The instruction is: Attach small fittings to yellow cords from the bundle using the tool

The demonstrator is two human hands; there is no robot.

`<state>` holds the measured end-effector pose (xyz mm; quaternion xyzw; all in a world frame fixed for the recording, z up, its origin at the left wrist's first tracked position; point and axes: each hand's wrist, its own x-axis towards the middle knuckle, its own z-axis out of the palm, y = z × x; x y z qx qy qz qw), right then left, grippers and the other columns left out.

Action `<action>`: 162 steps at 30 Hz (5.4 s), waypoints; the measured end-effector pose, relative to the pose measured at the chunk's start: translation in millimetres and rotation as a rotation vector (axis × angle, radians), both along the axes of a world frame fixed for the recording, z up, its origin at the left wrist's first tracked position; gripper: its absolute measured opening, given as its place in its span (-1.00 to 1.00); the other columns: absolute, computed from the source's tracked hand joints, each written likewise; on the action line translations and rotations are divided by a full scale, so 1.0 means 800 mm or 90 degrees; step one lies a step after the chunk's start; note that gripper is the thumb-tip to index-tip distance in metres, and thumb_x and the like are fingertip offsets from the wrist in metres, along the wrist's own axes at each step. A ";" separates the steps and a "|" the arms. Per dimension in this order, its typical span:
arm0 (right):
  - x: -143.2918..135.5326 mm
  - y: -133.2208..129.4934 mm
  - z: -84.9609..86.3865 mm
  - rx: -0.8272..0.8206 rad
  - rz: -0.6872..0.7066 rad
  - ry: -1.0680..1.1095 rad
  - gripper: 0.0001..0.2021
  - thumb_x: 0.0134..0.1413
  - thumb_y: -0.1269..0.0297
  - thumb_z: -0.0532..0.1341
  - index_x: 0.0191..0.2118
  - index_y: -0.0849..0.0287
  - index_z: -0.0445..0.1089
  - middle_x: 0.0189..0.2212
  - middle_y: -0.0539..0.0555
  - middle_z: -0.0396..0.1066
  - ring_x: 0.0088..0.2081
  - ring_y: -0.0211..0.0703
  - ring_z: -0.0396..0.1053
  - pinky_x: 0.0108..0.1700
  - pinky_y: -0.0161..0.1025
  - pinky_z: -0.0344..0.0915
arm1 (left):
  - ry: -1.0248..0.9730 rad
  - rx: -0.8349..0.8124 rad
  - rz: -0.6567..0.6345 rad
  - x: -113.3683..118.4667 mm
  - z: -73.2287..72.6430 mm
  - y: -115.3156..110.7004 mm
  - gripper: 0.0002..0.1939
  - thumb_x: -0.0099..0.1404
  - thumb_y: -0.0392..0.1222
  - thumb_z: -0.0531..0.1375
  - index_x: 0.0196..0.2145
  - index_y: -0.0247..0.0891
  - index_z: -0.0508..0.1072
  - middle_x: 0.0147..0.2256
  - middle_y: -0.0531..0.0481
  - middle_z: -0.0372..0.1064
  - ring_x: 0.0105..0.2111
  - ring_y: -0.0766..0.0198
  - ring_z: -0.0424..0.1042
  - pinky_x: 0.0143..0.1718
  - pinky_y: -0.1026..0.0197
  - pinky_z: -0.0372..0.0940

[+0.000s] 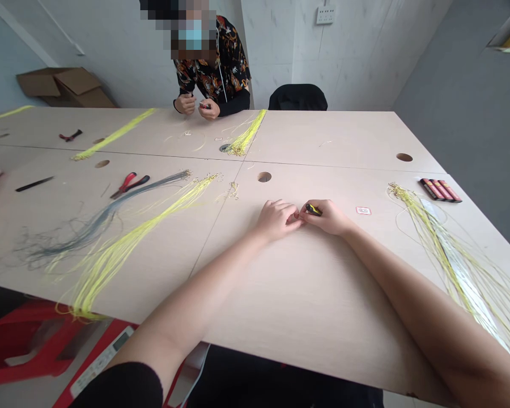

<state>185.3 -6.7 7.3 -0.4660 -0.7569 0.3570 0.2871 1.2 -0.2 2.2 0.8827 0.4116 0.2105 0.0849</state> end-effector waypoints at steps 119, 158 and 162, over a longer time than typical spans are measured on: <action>0.005 0.004 0.004 -0.146 -0.076 0.233 -0.66 -0.02 0.01 0.20 -0.51 0.20 0.18 -0.59 0.00 0.27 -0.55 -0.32 0.21 -0.47 -0.32 0.16 | -0.269 -0.053 -0.004 -0.006 -0.005 0.006 -0.74 0.26 -0.15 0.06 -0.56 -0.27 0.30 -0.61 0.10 0.22 -0.56 0.40 0.17 -0.46 0.31 0.10; -0.047 -0.024 0.016 -0.415 -0.088 0.406 -0.60 0.01 0.03 0.12 -0.64 0.15 0.03 -0.74 -0.10 -0.10 -0.68 -0.40 -0.17 -0.64 -0.35 -0.18 | -0.354 0.020 -0.030 -0.010 -0.001 0.001 -0.64 0.34 -0.02 0.00 -0.50 -0.27 0.35 -0.60 0.06 0.23 -0.58 0.40 0.15 -0.51 0.31 0.09; -0.048 -0.024 0.018 -0.426 -0.083 0.410 -0.62 0.00 0.06 0.09 -0.66 0.14 0.02 -0.76 -0.09 -0.10 -0.69 -0.39 -0.19 -0.65 -0.34 -0.20 | -0.350 0.021 -0.031 -0.010 -0.001 0.002 -0.66 0.34 -0.05 0.01 -0.50 -0.27 0.34 -0.61 0.08 0.20 -0.59 0.40 0.14 -0.52 0.31 0.09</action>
